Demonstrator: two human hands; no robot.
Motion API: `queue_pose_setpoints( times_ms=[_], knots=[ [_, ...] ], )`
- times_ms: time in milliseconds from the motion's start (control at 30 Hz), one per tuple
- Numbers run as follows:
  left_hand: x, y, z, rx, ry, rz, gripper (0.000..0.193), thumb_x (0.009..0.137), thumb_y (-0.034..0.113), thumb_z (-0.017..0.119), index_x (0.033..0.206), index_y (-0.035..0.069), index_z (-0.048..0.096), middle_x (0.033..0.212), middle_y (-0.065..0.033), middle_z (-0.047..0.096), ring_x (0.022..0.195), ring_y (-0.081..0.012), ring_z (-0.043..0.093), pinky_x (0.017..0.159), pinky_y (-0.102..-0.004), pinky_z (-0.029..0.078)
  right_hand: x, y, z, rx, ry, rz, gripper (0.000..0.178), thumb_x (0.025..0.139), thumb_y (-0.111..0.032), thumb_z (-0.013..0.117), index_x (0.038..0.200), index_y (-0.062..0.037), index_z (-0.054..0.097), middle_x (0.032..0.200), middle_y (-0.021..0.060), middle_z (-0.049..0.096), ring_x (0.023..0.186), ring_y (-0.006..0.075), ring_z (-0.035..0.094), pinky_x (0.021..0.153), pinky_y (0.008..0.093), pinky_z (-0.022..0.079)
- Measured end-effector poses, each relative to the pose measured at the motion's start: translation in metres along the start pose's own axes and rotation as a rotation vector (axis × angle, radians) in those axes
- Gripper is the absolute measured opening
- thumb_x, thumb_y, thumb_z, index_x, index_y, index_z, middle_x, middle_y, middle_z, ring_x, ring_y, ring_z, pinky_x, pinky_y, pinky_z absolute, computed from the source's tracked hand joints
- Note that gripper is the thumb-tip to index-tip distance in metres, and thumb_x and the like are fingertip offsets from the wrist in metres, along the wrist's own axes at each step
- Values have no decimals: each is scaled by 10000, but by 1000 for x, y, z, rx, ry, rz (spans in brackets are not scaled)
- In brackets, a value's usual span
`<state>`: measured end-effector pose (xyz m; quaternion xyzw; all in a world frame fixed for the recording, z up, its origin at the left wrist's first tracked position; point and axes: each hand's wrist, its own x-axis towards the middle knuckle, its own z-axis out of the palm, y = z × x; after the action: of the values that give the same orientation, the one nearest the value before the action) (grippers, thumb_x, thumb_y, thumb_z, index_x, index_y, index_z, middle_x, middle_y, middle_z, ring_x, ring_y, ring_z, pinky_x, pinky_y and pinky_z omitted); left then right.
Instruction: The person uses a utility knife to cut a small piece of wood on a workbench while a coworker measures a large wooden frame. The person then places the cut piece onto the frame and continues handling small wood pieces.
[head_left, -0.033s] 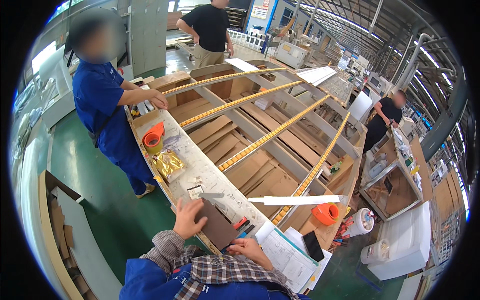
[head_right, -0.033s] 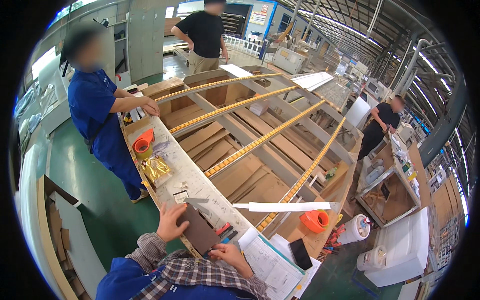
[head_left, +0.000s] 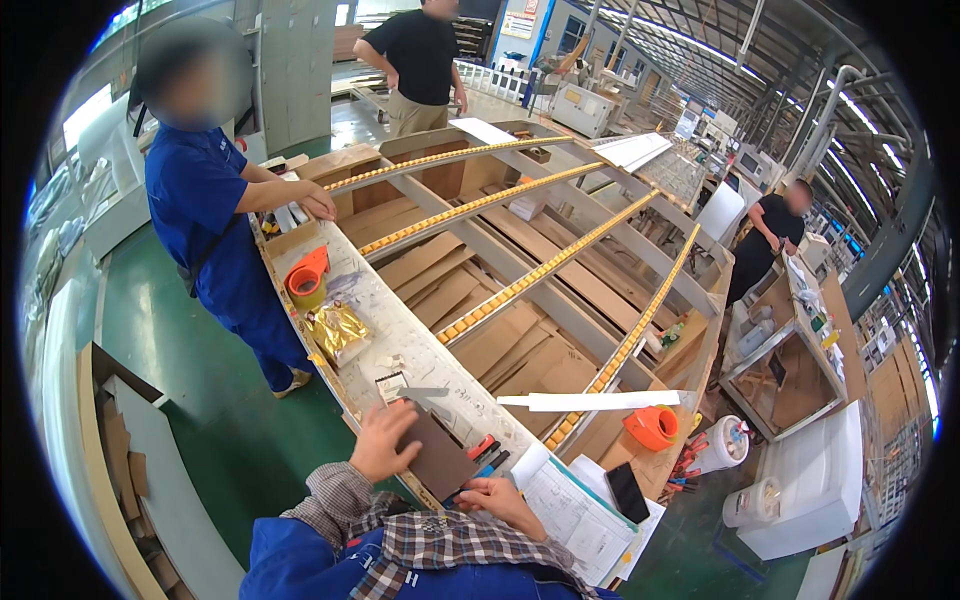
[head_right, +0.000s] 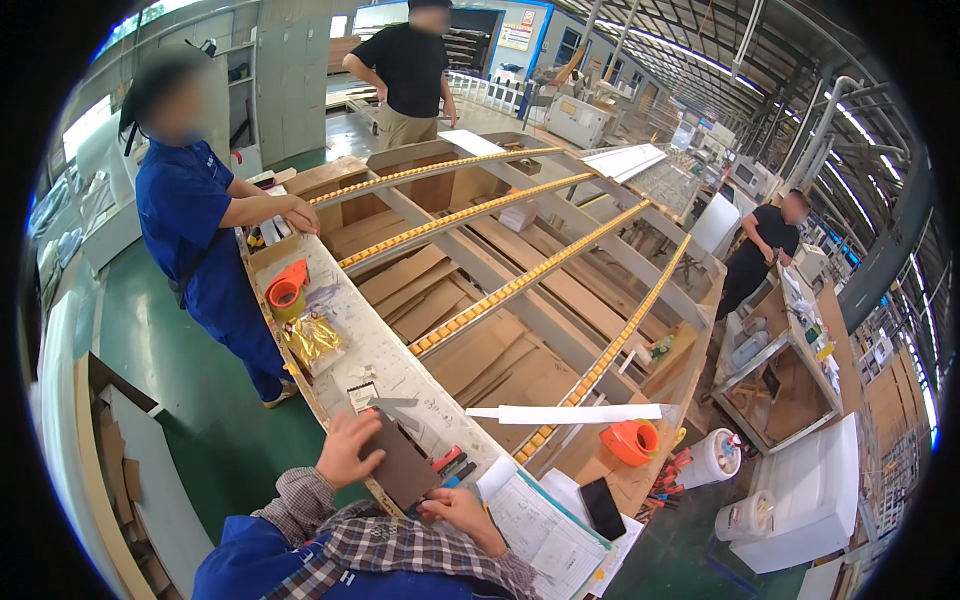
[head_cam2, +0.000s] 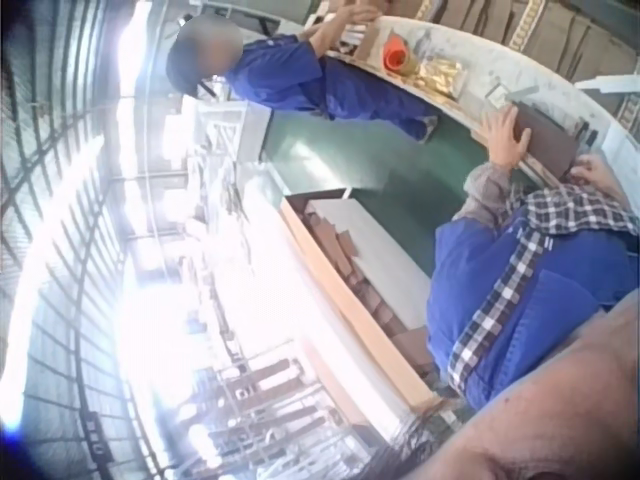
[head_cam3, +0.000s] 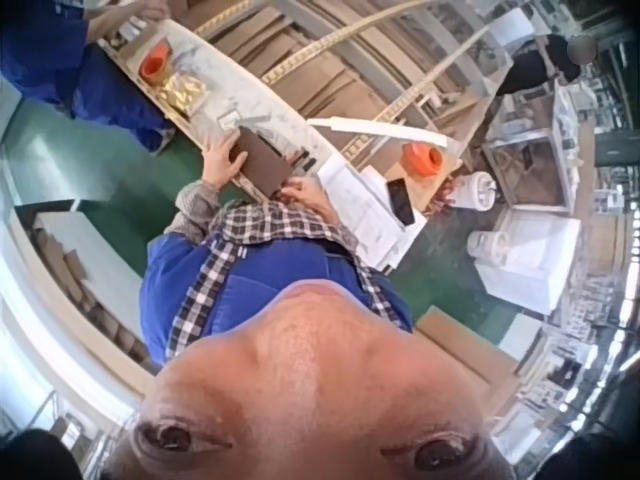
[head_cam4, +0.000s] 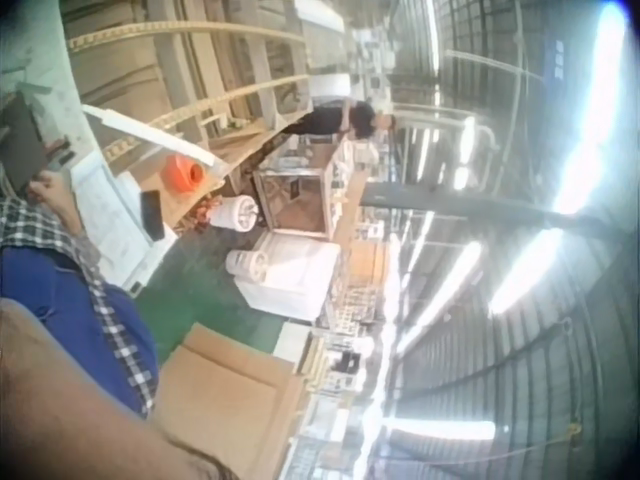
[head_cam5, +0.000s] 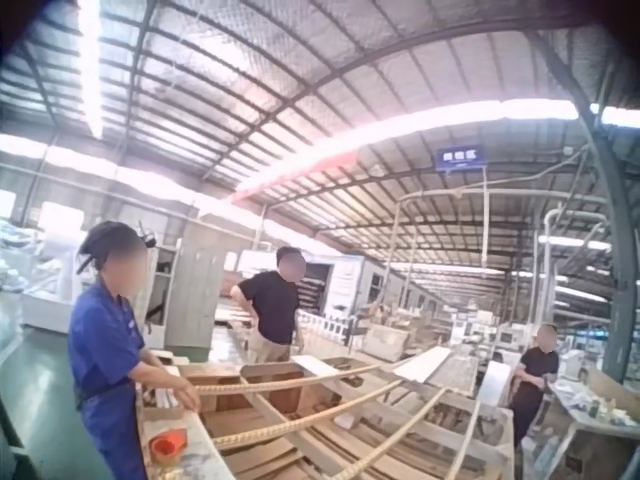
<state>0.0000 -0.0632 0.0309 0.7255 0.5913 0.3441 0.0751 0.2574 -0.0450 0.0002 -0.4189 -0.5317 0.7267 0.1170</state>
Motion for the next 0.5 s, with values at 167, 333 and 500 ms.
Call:
queue_pose_setpoints(
  times_ms=[167, 333, 500],
  knots=[
    [4, 22, 19, 28, -244, 238, 509, 807, 326, 580, 1224, 54, 474, 1341, -135, 401, 1263, -299, 343, 1057, -450, 238, -2, -8, 3, 6, -4, 2, 339, 846, -164, 597, 1116, 38, 564, 876, 73, 662, 742, 101, 616, 628, 203, 460],
    [8, 29, 33, 217, -323, 291, 568, 865, 446, 466, 1278, 59, 421, 1381, -123, 352, 1303, -278, 279, 1081, -454, 168, 1, -4, 1, -13, -20, 22, 311, 876, -170, 572, 1115, 29, 569, 933, 80, 661, 778, 104, 608, 670, 218, 479],
    [7, 26, 37, 253, -361, 289, 590, 881, 463, 423, 1293, 41, 391, 1395, -137, 321, 1314, -279, 257, 1081, -459, 156, -1, -6, 1, 3, -33, 24, 303, 876, -182, 576, 1106, 15, 577, 932, 74, 660, 777, 103, 607, 672, 221, 482]
  ],
)
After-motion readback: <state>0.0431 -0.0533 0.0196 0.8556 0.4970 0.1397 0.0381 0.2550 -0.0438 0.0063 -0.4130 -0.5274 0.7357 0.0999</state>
